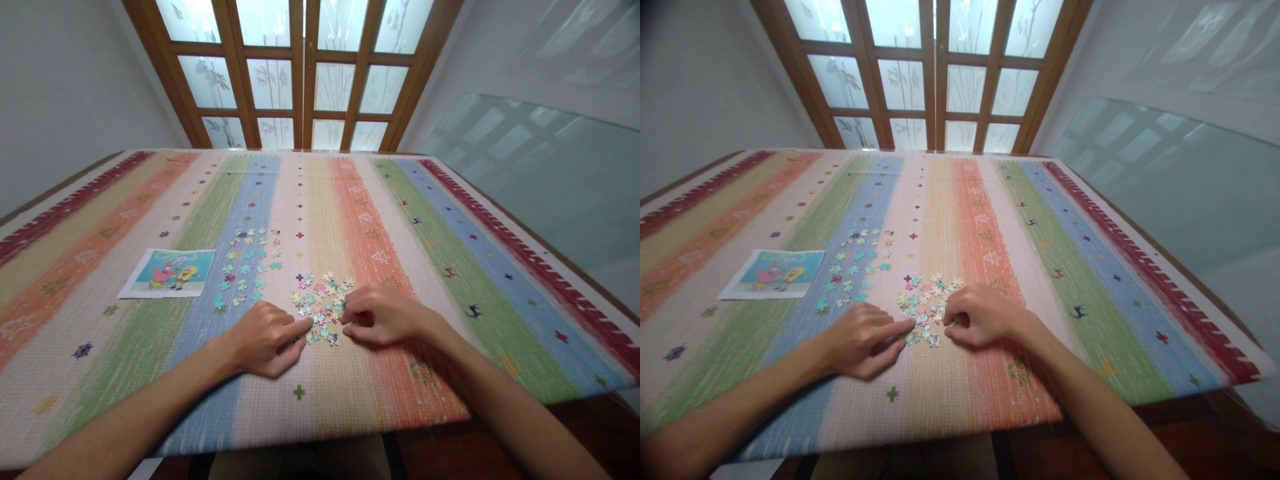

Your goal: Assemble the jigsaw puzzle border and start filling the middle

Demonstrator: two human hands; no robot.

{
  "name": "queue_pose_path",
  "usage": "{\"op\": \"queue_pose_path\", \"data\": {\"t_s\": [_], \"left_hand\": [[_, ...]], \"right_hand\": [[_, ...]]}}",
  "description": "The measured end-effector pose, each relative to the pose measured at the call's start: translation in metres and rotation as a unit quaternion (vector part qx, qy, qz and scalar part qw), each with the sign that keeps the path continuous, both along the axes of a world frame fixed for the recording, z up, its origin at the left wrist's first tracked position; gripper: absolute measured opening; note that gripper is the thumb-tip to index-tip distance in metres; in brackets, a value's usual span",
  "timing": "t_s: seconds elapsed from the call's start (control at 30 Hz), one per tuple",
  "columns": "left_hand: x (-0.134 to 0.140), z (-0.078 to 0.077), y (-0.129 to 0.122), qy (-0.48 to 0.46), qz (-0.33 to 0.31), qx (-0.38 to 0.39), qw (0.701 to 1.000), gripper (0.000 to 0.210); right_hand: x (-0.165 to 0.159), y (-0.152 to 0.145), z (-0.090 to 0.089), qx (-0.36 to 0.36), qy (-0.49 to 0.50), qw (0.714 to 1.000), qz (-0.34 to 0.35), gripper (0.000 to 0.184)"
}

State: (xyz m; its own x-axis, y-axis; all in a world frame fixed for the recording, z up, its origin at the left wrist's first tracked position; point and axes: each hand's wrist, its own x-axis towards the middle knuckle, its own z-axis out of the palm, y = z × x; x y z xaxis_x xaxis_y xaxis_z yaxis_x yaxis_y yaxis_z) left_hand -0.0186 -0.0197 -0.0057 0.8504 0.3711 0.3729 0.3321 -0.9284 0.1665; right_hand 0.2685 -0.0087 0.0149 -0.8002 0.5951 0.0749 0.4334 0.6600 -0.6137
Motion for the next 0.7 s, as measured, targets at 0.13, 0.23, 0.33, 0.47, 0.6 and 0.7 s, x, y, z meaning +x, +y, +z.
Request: {"op": "queue_pose_path", "data": {"t_s": [0.13, 0.23, 0.33, 0.47, 0.6, 0.7], "left_hand": [[0.0004, -0.0014, -0.001, 0.005, -0.007, -0.001, 1.0, 0.023], [0.0009, -0.0038, -0.0009, 0.0, -0.007, 0.003, 1.0, 0.024], [0.0014, -0.0051, -0.0005, -0.001, -0.002, 0.01, 1.0, 0.029], [0.0021, -0.003, -0.0005, 0.001, -0.002, 0.016, 1.0, 0.027], [0.0029, 0.0, -0.0015, -0.005, -0.007, 0.012, 1.0, 0.025], [0.0032, 0.0002, -0.002, -0.005, 0.003, 0.017, 1.0, 0.026]], "right_hand": [[0.0005, 0.0008, 0.0005, -0.006, 0.013, 1.0, -0.007, 0.029], [-0.0012, -0.0001, 0.0016, 0.009, 0.017, 1.0, -0.014, 0.018], [-0.0034, -0.0011, 0.0032, 0.016, 0.007, 1.0, -0.008, 0.022], [-0.0032, -0.0005, 0.0048, 0.017, -0.014, 1.0, 0.004, 0.023], [-0.0019, 0.0008, 0.0029, 0.014, -0.007, 1.0, -0.018, 0.023], [-0.0034, 0.0011, -0.0022, 0.039, -0.013, 0.997, -0.058, 0.024]]}}
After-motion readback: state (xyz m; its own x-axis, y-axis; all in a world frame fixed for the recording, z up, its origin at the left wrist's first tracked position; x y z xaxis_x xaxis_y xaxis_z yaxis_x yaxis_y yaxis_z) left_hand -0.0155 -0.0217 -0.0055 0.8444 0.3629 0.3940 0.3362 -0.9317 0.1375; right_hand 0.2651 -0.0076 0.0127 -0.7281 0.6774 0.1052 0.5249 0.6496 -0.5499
